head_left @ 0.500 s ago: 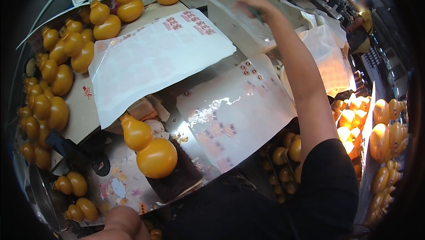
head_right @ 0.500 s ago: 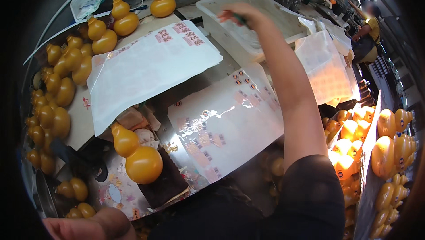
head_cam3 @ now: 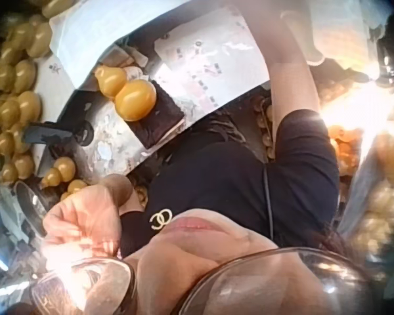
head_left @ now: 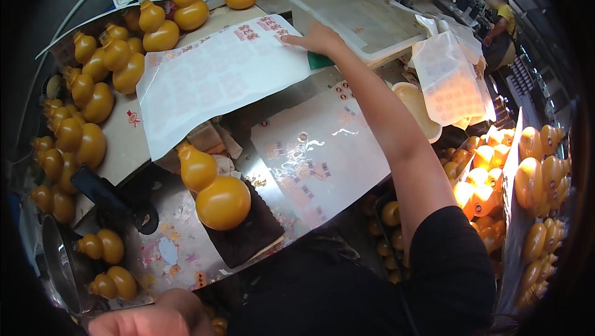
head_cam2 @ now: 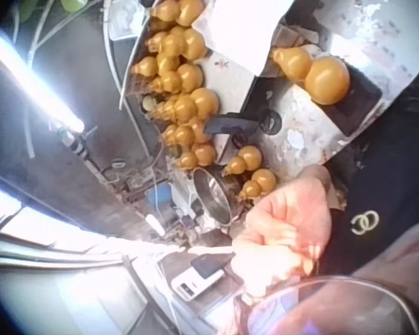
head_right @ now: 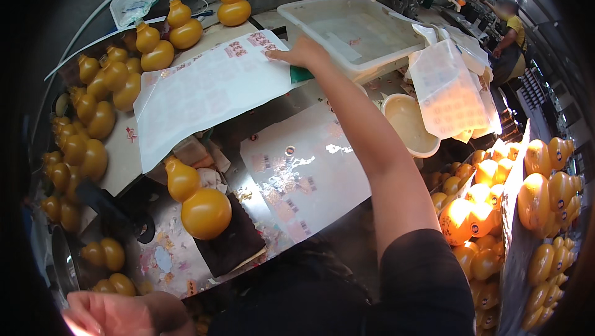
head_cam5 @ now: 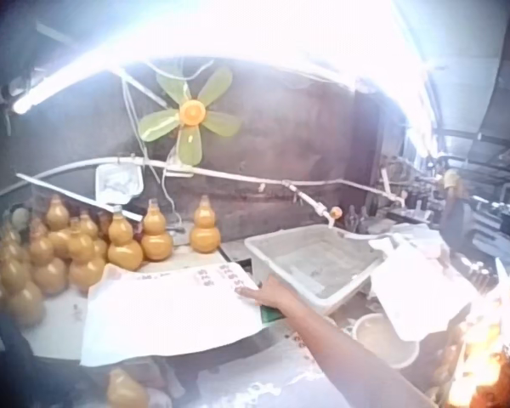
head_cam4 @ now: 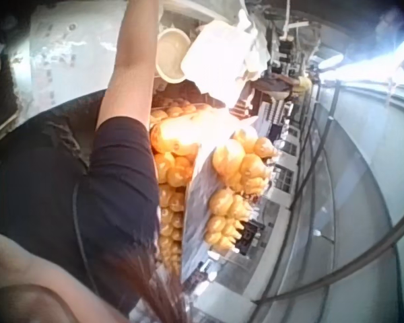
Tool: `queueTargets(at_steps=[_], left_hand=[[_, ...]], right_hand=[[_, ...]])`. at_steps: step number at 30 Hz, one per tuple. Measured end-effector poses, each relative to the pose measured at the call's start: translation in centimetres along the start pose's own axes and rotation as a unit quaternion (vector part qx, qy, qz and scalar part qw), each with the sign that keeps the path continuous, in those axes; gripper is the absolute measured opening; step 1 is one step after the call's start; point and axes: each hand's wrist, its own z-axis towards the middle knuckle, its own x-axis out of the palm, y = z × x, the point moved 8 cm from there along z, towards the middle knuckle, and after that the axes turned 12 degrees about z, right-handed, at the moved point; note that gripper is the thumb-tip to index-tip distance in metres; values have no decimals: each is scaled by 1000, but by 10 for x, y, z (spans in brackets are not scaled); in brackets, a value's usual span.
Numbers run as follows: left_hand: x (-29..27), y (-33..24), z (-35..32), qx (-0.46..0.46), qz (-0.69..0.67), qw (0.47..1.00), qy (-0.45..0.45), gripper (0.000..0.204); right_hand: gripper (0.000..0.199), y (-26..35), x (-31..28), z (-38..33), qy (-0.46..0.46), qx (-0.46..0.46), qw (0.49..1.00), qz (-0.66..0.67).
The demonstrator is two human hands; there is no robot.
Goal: The person picks up a yellow gourd, applies a sticker to its surface, and smooths it with a green card. They repeat this process for multiple gourds, placing each labeled gourd on a nearby shelf.
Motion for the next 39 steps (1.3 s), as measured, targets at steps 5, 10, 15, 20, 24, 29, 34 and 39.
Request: queueTargets(at_steps=[5,10,15,20,24,29,34,39], left_hand=[[-5,10,-20,-224,278,926,123,25],[-57,4,-60,-321,438,828,137,21],[-124,-2,-130,-470,431,768,61,46],[-134,-5,-176,-555,451,675,181,68],[-112,11,-199,-507,505,586,380,108],[-110,20,-213,-494,537,579,365,100],[-102,25,-202,-503,460,617,393,94],[-143,88,-146,-380,564,612,403,43]], right_hand=[[76,-58,30,51,119,88,967,209],[48,-50,37,33,118,92,914,377],[22,-67,20,46,60,-23,860,507],[18,-52,-19,4,-150,-55,910,383],[21,9,-35,-47,-82,-137,908,388],[23,78,8,-172,101,-185,891,402],[24,59,39,-243,181,-114,880,424],[22,46,56,-263,192,-59,830,521]])
